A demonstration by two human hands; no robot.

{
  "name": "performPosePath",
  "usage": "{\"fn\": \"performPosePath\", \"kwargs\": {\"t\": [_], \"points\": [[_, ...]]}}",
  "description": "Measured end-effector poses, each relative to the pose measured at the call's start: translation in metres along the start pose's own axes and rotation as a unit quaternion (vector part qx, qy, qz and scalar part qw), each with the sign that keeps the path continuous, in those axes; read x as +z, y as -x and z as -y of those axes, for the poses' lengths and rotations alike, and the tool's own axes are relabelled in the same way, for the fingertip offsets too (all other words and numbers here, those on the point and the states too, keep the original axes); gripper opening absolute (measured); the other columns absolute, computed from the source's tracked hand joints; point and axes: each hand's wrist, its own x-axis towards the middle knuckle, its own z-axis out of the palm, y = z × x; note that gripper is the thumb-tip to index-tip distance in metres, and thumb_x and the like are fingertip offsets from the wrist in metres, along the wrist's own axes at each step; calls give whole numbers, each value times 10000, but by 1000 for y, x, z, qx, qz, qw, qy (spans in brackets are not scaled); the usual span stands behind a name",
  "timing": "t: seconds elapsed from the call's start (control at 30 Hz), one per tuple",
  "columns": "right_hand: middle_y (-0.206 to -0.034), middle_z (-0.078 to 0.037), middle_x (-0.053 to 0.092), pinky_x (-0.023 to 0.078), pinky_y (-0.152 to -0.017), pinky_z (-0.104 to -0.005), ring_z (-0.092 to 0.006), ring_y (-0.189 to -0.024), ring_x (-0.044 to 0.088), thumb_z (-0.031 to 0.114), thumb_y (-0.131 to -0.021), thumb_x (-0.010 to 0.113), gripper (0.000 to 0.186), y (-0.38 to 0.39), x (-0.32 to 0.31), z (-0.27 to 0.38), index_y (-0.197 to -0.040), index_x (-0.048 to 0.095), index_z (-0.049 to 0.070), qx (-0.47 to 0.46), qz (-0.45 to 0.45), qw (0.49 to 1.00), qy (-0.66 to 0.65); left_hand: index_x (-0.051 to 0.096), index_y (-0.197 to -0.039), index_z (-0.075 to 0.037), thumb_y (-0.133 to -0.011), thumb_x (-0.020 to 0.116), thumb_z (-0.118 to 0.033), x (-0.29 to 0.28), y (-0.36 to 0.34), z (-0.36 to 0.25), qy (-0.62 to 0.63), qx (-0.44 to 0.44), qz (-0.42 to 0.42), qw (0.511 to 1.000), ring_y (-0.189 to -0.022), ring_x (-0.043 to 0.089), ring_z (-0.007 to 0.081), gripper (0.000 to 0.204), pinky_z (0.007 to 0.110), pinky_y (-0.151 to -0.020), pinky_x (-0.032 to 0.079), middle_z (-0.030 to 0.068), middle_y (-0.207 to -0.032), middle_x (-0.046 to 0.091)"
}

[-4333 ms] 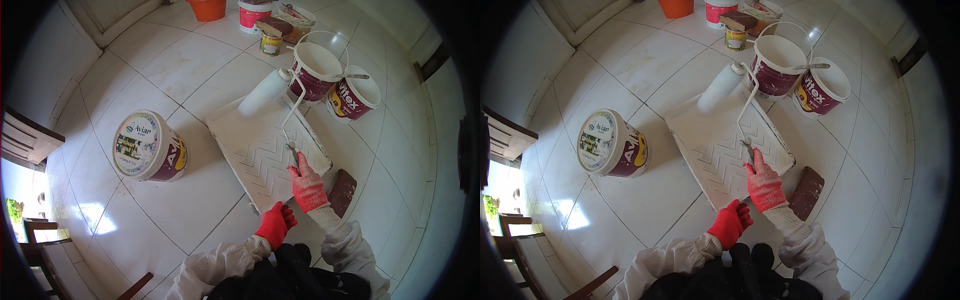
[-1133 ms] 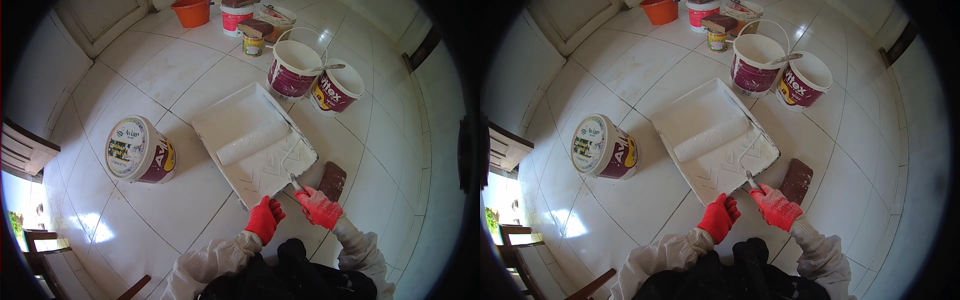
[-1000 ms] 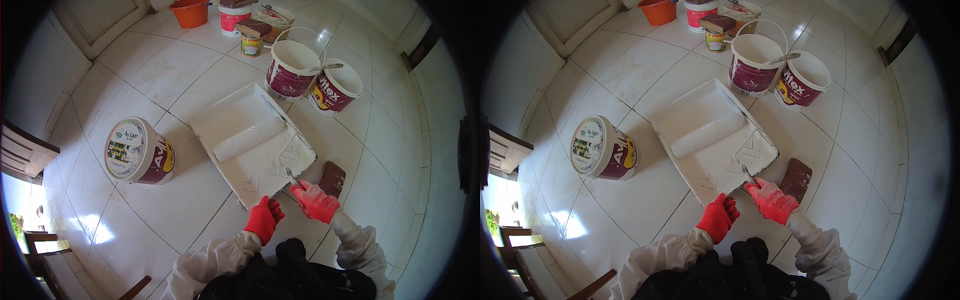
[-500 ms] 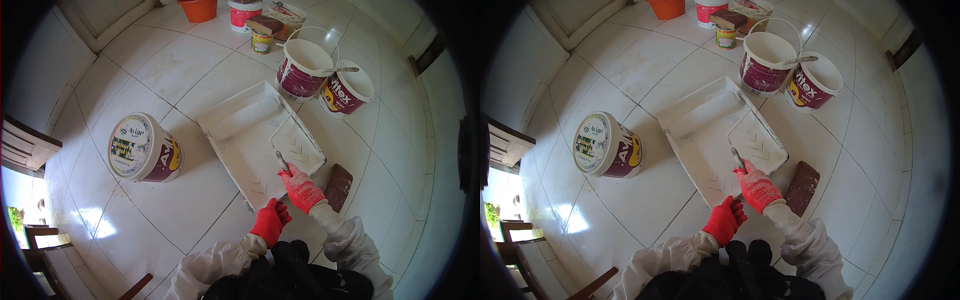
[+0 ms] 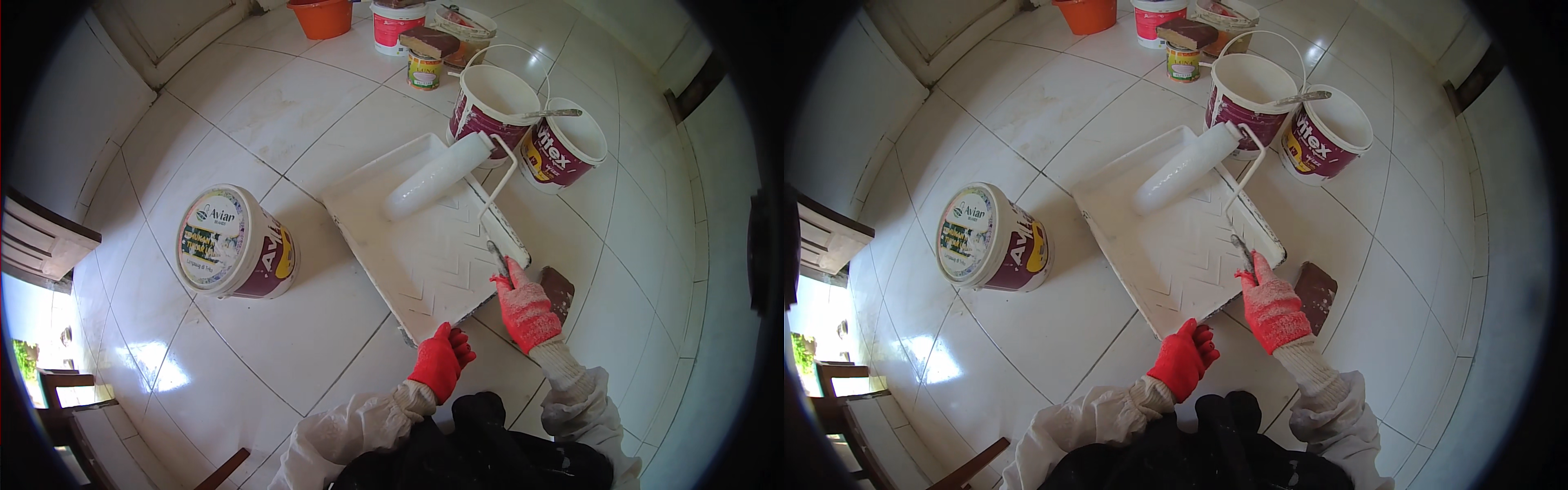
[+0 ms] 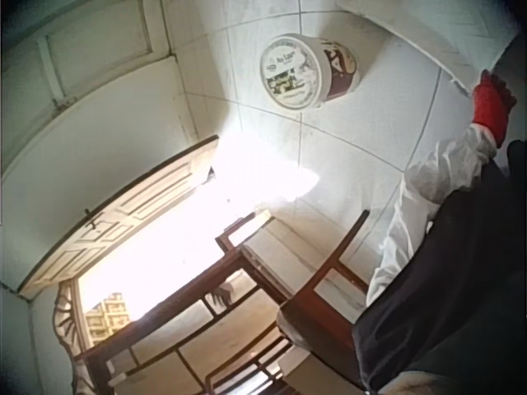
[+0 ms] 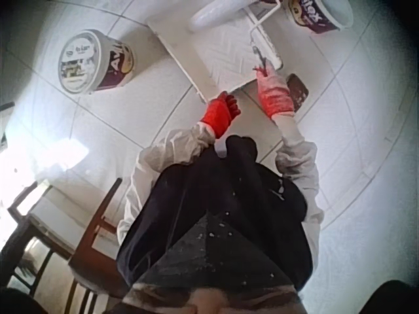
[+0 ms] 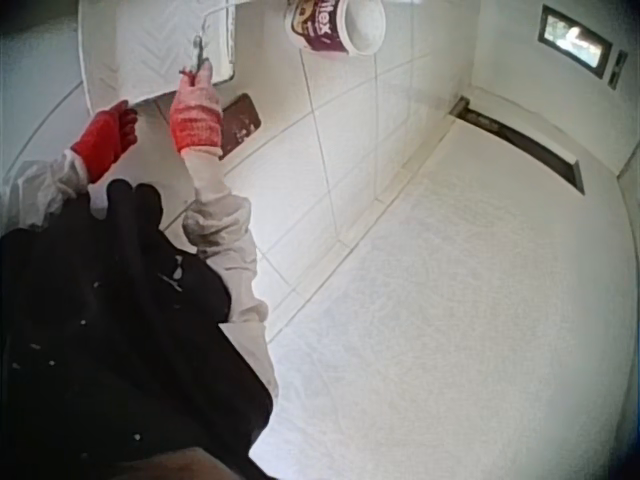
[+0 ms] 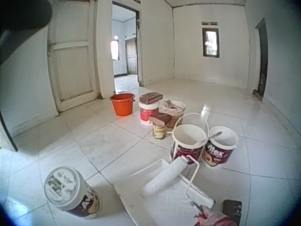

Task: The person stirs paint in a small bucket using a wooden stick, pours a small amount into a paint tray containing a roller, and then uses a small brush to stir or distribute paint within the tray.

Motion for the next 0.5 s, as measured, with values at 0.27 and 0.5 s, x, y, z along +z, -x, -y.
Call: {"fn": "performPosePath", "kwargs": {"t": [0.27, 0.5], "points": [[-873, -208, 637, 486, -668, -456, -391, -790, 621, 371, -906, 519, 466, -6, 1, -17, -1329, 438, 194, 22, -104, 994, 39, 584, -976, -74, -939, 504, -307, 2, 3, 1, 1, -1, 5, 1000, -660, 549, 157, 249, 325, -666, 510, 11, -817, 593], [-875, -156, 638, 486, -630, -439, -356, -740, 623, 361, -914, 507, 475, -14, 1, -19, -1338, 393, 179, -20, -159, 983, 94, 579, -976, -64, -938, 506, -314, 1, 1, 1, -11, 1, -13, 1000, -641, 546, 162, 263, 330, -660, 511, 19, -817, 593]]}}
